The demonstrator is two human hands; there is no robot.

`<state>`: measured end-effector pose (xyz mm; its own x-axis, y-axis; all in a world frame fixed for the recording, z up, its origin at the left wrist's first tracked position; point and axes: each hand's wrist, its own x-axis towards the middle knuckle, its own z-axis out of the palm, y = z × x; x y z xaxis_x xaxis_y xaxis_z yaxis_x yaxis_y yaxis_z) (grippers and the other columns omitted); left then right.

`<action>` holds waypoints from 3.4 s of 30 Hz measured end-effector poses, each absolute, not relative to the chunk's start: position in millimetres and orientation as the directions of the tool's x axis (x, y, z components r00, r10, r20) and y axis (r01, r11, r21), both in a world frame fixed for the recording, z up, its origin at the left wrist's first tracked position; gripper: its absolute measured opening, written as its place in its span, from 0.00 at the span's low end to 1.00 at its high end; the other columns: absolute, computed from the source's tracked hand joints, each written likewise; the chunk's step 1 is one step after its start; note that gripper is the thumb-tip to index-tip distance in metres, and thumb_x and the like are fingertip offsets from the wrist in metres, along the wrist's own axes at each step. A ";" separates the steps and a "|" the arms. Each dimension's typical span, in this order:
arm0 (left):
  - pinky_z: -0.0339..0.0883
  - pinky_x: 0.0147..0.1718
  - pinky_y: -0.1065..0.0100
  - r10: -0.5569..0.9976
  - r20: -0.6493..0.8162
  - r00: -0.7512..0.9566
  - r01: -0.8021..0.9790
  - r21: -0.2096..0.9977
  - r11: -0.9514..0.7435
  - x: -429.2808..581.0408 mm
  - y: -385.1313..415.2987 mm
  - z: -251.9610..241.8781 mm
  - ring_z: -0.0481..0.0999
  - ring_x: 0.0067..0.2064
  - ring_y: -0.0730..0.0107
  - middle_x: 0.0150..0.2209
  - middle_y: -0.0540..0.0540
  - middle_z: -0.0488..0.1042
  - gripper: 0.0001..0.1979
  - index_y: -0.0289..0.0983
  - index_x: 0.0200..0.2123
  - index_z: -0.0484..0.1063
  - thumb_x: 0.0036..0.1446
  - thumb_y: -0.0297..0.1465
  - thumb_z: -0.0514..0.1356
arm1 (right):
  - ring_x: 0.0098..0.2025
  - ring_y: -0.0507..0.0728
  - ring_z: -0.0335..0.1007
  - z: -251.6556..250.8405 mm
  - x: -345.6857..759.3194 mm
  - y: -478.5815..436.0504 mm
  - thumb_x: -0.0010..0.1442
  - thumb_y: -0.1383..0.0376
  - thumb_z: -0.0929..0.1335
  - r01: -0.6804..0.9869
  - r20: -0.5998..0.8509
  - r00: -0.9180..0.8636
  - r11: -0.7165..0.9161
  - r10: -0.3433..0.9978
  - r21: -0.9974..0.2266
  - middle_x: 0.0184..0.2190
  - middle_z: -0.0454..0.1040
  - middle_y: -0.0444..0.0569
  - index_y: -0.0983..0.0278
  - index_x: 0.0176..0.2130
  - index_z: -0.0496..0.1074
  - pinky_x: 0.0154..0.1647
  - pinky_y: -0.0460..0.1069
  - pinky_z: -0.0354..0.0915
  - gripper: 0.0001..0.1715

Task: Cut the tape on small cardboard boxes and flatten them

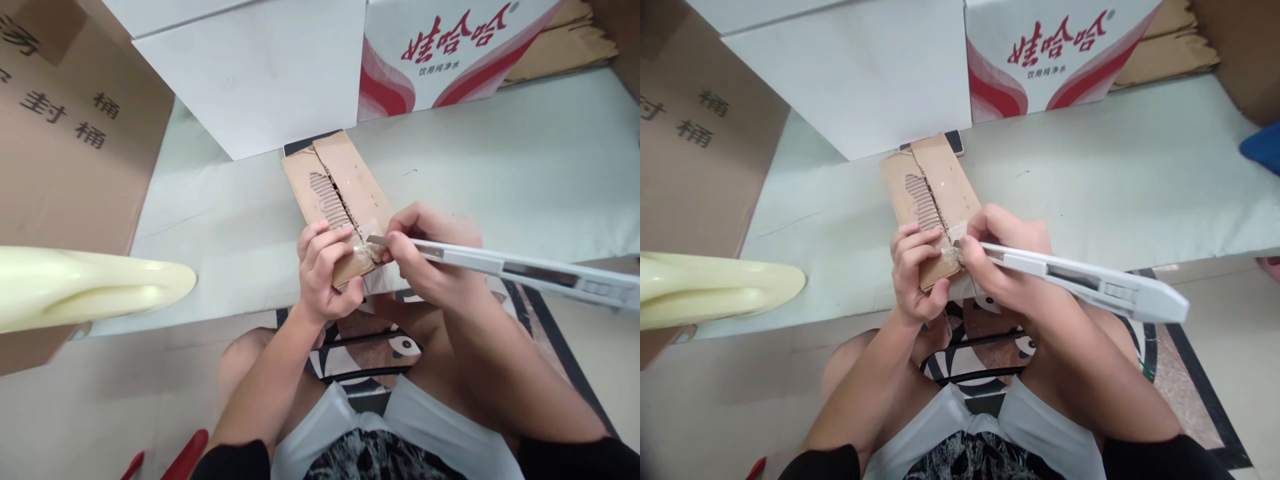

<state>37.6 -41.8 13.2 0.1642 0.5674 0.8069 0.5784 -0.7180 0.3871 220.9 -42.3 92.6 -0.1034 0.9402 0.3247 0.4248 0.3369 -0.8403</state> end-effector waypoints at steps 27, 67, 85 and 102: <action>0.72 0.57 0.45 0.567 0.811 0.143 0.615 0.376 -0.693 41.3 -42.5 10.3 0.78 0.53 0.53 0.47 0.43 0.80 0.14 0.44 0.46 0.72 0.61 0.41 0.54 | 0.20 0.49 0.64 87.4 213.0 -42.1 0.60 0.65 0.68 0.619 0.408 -0.153 0.409 0.900 -0.671 0.20 0.74 0.42 0.59 0.27 0.72 0.23 0.46 0.58 0.09; 0.71 0.56 0.45 0.549 0.830 0.098 0.560 0.410 -0.720 44.5 -42.5 10.7 0.77 0.52 0.53 0.46 0.42 0.79 0.13 0.42 0.45 0.73 0.63 0.41 0.55 | 0.17 0.47 0.56 94.5 217.6 -41.4 0.57 0.65 0.68 0.558 0.301 -0.194 0.357 0.934 -0.749 0.15 0.66 0.40 0.61 0.24 0.69 0.21 0.45 0.54 0.10; 0.69 0.58 0.46 0.555 0.824 0.113 0.539 0.418 -0.731 43.8 -43.1 10.3 0.76 0.53 0.52 0.47 0.41 0.79 0.13 0.42 0.46 0.72 0.62 0.40 0.57 | 0.18 0.48 0.54 100.3 223.6 -38.4 0.57 0.64 0.67 0.484 0.186 -0.248 0.288 0.951 -0.826 0.16 0.65 0.40 0.62 0.24 0.67 0.22 0.46 0.55 0.11; 0.68 0.58 0.46 0.570 0.811 0.135 0.551 0.417 -0.723 42.7 -45.4 11.8 0.76 0.54 0.52 0.48 0.43 0.79 0.15 0.44 0.49 0.71 0.59 0.39 0.58 | 0.17 0.47 0.54 94.3 226.4 -37.8 0.56 0.67 0.67 0.414 0.295 -0.275 0.389 0.915 -0.823 0.16 0.66 0.40 0.62 0.24 0.67 0.20 0.46 0.53 0.10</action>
<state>42.7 -45.4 11.8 0.1349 0.5699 0.8106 0.5511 -0.7230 0.4166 226.4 -37.8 94.3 -0.2750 0.9152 0.2947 0.4140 0.3893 -0.8228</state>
